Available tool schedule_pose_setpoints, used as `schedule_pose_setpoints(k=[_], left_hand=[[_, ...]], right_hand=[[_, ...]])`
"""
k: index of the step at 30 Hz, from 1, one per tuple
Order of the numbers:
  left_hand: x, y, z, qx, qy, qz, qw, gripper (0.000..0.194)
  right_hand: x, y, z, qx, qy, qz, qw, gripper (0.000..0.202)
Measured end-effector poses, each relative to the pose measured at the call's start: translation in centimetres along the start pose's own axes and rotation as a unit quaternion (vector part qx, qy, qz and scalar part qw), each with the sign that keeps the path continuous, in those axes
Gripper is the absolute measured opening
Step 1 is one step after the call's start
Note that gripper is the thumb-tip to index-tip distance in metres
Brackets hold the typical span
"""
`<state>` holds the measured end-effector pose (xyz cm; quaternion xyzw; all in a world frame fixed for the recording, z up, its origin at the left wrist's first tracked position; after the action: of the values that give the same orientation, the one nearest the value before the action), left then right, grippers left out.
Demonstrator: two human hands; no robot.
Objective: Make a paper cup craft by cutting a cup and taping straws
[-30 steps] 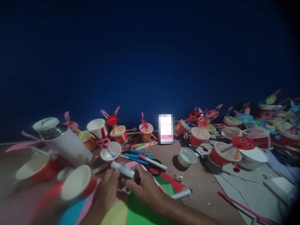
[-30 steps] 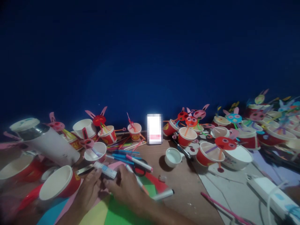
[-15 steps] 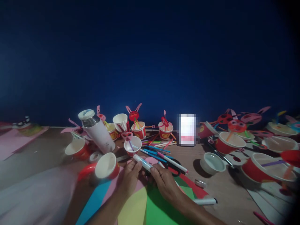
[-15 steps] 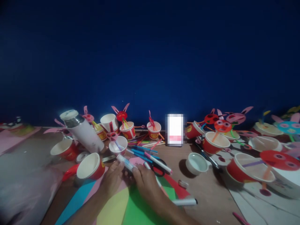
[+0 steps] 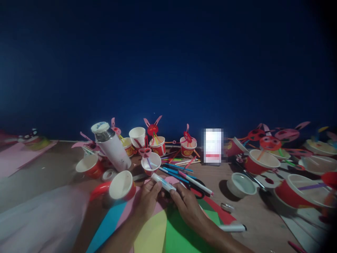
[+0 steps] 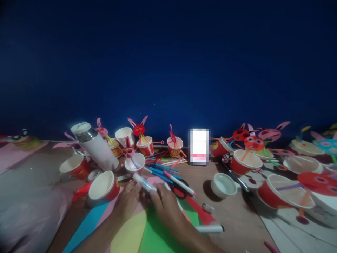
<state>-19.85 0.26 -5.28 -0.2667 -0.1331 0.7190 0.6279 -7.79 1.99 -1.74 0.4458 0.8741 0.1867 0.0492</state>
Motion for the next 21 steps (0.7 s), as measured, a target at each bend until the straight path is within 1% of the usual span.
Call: schedule_pose_setpoints(k=[6,10,16,18,21], left_hand=[[0.0,-0.1,0.0,0.006,0.003,-0.006,1.000,0.035],[0.2,-0.1,-0.1,-0.008,-0.002,-0.009,1.000,0.032],[0.2,0.3,0.1,-0.009,-0.018,0.011,1.000,0.029],[0.2,0.3,0.3,-0.008,-0.020,0.010,1.000,0.030],[0.1,0.1,0.3,0.004,-0.004,0.015,1.000,0.033]], right_hand=[[0.1,0.0,0.1,-0.024,-0.006,-0.002,1.000,0.030],[0.1,0.0,0.1,-0.019,-0.003,0.004,1.000,0.025],[0.0,0.2,1.0,-0.029,-0.021,0.042,0.998,0.013],[0.0,0.2,1.2,-0.030,-0.031,0.048,0.998,0.012],[0.0,0.1,1.2,-0.036,-0.044,0.045,0.997,0.012]])
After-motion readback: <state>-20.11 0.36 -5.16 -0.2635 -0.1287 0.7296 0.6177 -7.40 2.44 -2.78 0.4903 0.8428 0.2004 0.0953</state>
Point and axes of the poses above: each hand's wrist, its own x-axis towards the middle knuckle, its own y-axis out of the back of the hand, z = x × y, the point moved 8 cm from there along x, towards the middle knuckle, and after that the axes turned 6 degrees about -z, right-handed, at the moved point
